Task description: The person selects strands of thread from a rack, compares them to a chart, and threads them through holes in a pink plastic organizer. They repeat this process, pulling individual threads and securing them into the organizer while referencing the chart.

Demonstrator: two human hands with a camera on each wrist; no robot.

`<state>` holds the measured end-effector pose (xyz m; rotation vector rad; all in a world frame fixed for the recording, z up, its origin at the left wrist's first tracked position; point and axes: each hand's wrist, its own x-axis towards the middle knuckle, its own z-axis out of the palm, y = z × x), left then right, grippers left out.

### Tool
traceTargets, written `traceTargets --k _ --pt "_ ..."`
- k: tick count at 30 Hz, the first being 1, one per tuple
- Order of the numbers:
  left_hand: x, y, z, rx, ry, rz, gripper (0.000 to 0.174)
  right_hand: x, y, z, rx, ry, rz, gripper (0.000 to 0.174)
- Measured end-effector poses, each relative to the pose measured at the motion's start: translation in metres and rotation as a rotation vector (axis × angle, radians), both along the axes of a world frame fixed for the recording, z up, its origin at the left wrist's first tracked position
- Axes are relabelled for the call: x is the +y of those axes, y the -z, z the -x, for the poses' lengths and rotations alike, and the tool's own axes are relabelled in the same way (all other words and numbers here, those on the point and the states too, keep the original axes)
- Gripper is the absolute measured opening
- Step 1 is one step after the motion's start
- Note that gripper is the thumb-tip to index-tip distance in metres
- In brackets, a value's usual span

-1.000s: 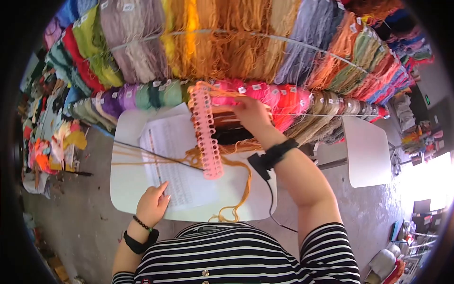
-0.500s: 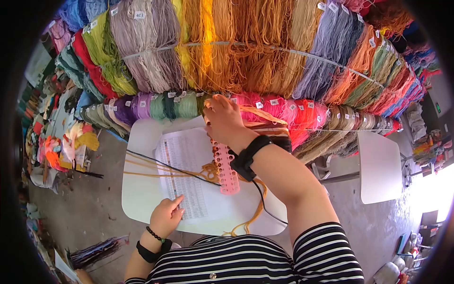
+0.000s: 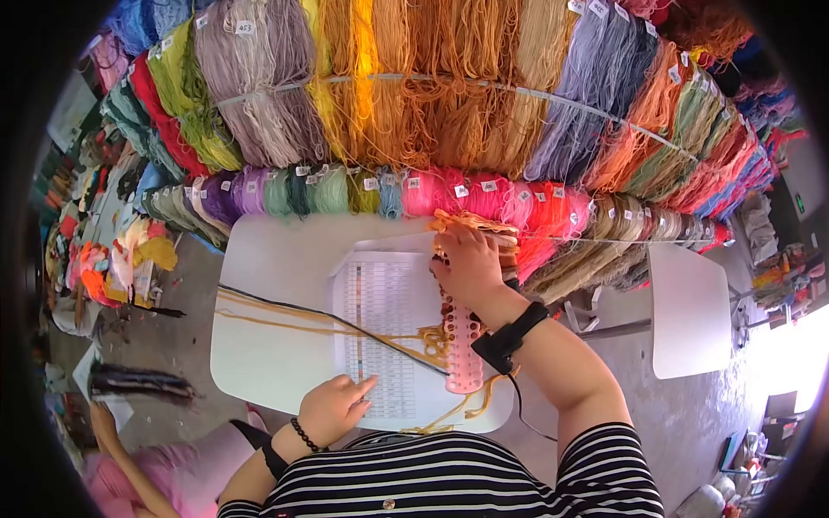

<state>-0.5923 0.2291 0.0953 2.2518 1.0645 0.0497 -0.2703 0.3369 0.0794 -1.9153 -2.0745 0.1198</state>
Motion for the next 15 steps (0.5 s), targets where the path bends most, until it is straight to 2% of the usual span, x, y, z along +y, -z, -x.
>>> traceTargets --k 1,4,7,9,13,15 --pt "-0.002 0.0 -0.006 -0.001 -0.01 -0.011 0.043 0.011 -0.002 -0.002 0.116 -0.044 -0.104 0.037" --pt "-0.007 0.002 -0.018 -0.008 -0.056 -0.009 0.041 0.043 -0.029 0.009 0.461 -0.095 0.007 0.028" --pt "-0.009 0.006 -0.021 -0.032 -0.094 -0.001 0.038 0.088 -0.019 0.021 0.438 -0.098 -0.036 0.023" --pt "-0.01 0.007 -0.021 -0.054 -0.12 0.007 0.037 0.107 -0.008 0.031 0.422 -0.022 -0.057 0.021" --pt "-0.012 0.007 -0.019 -0.107 -0.157 0.021 0.036 0.115 -0.018 0.046 0.311 0.199 0.056 0.02" --pt "-0.009 0.006 -0.018 -0.121 -0.16 0.03 0.036 0.117 -0.013 0.048 0.279 0.227 0.038 0.02"
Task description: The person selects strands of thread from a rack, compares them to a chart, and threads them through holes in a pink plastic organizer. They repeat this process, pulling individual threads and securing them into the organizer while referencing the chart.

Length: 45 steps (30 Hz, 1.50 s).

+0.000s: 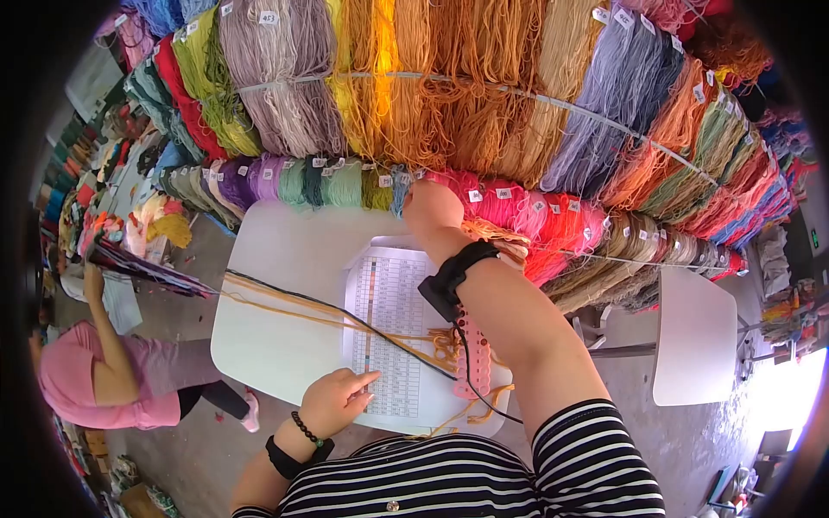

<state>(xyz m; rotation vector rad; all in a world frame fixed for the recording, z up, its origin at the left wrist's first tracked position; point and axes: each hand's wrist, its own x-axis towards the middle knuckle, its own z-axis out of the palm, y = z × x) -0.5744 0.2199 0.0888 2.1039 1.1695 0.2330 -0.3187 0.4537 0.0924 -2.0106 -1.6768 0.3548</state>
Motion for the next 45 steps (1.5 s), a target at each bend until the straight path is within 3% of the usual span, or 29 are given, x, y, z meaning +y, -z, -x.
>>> traceTargets --k 10,13,16,19,22,25,28,31,34,36,38,42,45 --pt "0.01 0.006 0.011 -0.106 0.009 -0.009 0.034 0.007 0.006 0.009 -0.12 0.078 -0.045 0.017" --pt "0.014 0.006 0.015 -0.137 0.032 -0.011 0.032 -0.001 0.016 -0.005 0.191 0.004 -0.092 0.014" --pt "0.015 0.008 0.019 -0.178 0.054 0.001 0.032 -0.016 0.009 -0.016 0.828 0.034 0.023 0.012" --pt "0.017 0.012 0.022 -0.215 0.082 -0.001 0.031 -0.029 -0.008 -0.016 1.15 0.094 -0.022 0.013" --pt "0.019 0.011 0.024 -0.204 0.111 0.025 0.031 -0.026 -0.011 -0.03 1.444 0.11 0.126 0.01" --pt "0.018 0.007 0.023 -0.174 0.111 0.049 0.032 -0.025 -0.008 -0.038 1.063 0.095 0.205 0.01" --pt "0.014 0.009 0.022 -0.18 0.096 0.025 0.031 -0.032 -0.008 -0.034 0.945 0.074 0.136 0.01" --pt "0.012 0.008 0.02 -0.182 0.077 0.019 0.03 -0.036 -0.025 -0.037 0.544 0.052 0.266 0.014" --pt "0.01 0.004 0.017 -0.158 0.049 0.041 0.029 -0.053 -0.058 -0.041 0.643 -0.058 -0.021 0.015" --pt "0.009 0.001 0.015 -0.137 0.028 0.062 0.029 -0.084 -0.103 -0.039 0.861 -0.082 -0.162 0.015" --pt "0.008 -0.004 0.009 -0.114 0.006 0.086 0.028 -0.116 -0.129 -0.056 0.88 -0.074 -0.233 0.014" --pt "0.006 -0.003 0.003 -0.076 -0.076 0.123 0.026 -0.148 -0.123 -0.104 0.715 -0.054 -0.014 0.017" --pt "0.008 -0.006 -0.005 -0.024 -0.129 0.182 0.023 -0.158 -0.112 -0.127 0.593 -0.15 -0.018 0.017"
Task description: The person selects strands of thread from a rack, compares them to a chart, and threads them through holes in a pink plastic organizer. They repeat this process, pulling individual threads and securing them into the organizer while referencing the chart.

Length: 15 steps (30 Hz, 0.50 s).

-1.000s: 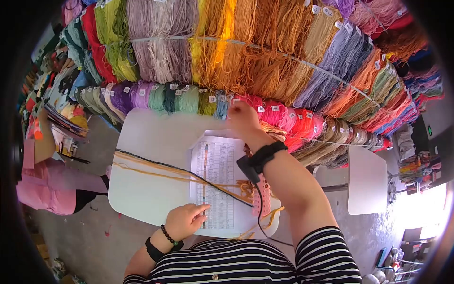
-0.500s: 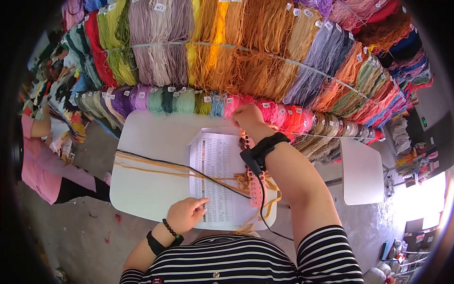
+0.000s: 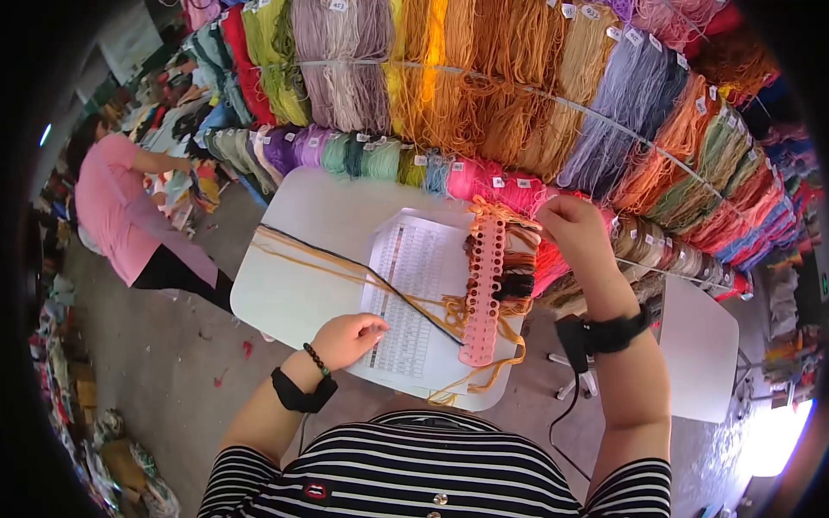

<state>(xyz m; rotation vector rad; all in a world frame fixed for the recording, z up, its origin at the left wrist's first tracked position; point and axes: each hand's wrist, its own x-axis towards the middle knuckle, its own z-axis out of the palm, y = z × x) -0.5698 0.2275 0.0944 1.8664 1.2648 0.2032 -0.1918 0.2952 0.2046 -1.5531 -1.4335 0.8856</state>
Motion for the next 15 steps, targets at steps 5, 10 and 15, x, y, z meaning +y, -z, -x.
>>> traceTargets --k 5,10,15 --pt "0.001 0.017 -0.003 -0.124 -0.103 0.012 0.021 -0.045 -0.045 -0.033 -0.211 -0.037 0.101 0.025" --pt "0.002 0.018 -0.006 -0.124 -0.152 0.099 0.02 -0.119 -0.07 -0.125 -0.011 0.175 0.085 0.021" --pt "-0.003 0.015 -0.01 -0.097 -0.146 0.042 0.018 -0.26 -0.086 -0.385 0.667 0.893 -0.591 0.03"
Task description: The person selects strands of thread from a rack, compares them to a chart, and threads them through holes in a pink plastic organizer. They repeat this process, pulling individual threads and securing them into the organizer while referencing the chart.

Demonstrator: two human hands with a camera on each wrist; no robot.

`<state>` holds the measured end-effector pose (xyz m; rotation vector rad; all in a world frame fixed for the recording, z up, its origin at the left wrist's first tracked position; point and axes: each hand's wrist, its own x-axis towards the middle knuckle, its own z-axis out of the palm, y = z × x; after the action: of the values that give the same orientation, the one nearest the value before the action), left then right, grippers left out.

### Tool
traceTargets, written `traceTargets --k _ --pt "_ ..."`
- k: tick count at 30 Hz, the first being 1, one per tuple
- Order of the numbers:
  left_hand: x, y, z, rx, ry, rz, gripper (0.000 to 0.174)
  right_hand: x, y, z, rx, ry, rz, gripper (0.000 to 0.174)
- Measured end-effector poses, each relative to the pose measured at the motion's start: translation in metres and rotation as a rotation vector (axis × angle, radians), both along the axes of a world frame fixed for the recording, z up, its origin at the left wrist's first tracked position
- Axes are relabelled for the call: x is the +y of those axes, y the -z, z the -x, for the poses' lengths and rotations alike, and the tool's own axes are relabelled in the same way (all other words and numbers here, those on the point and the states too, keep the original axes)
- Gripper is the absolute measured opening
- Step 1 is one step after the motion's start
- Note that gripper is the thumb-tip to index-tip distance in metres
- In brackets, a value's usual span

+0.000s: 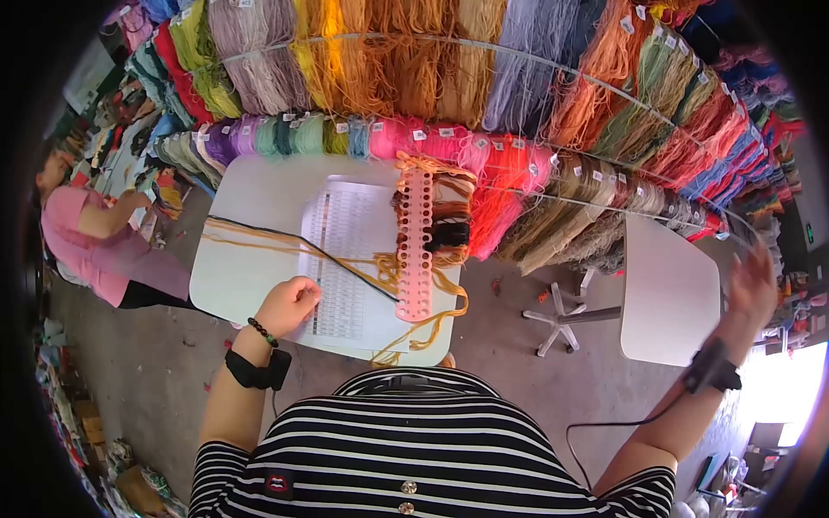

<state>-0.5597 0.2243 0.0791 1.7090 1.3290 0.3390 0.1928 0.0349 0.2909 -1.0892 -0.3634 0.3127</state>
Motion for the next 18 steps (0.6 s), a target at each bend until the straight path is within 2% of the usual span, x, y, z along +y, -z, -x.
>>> traceTargets --k 1,4,5,7,9,11,12,15,18 --pt "0.0 -0.002 -0.002 0.018 0.006 -0.022 0.017 -0.045 0.007 -0.087 0.027 0.302 0.019 0.032" --pt "-0.008 -0.007 -0.023 -0.25 -0.096 0.047 0.021 -0.046 -0.018 0.036 -0.623 0.421 0.066 0.024" --pt "-0.011 -0.017 -0.033 -0.269 -0.087 0.175 0.021 -0.039 -0.012 0.049 -0.978 0.385 0.329 0.018" --pt "-0.013 -0.038 -0.059 -0.3 -0.062 0.434 0.022 0.015 0.008 0.132 -0.409 0.096 0.327 0.02" --pt "-0.022 -0.031 -0.079 -0.367 -0.087 0.572 0.024 0.054 0.076 0.227 -0.599 -0.347 0.531 0.024" --pt "-0.028 -0.026 -0.092 -0.421 -0.127 0.677 0.027 0.092 0.106 0.321 -0.576 -0.917 0.806 0.022" --pt "-0.031 -0.025 -0.096 -0.44 -0.154 0.715 0.028 0.101 0.139 0.348 -0.494 -1.071 0.78 0.023" --pt "-0.039 -0.024 -0.101 -0.507 -0.245 0.772 0.032 0.116 0.194 0.405 -0.563 -1.294 0.736 0.026" --pt "-0.043 -0.028 -0.102 -0.57 -0.324 0.794 0.037 0.118 0.21 0.433 -0.52 -1.337 0.817 0.027"
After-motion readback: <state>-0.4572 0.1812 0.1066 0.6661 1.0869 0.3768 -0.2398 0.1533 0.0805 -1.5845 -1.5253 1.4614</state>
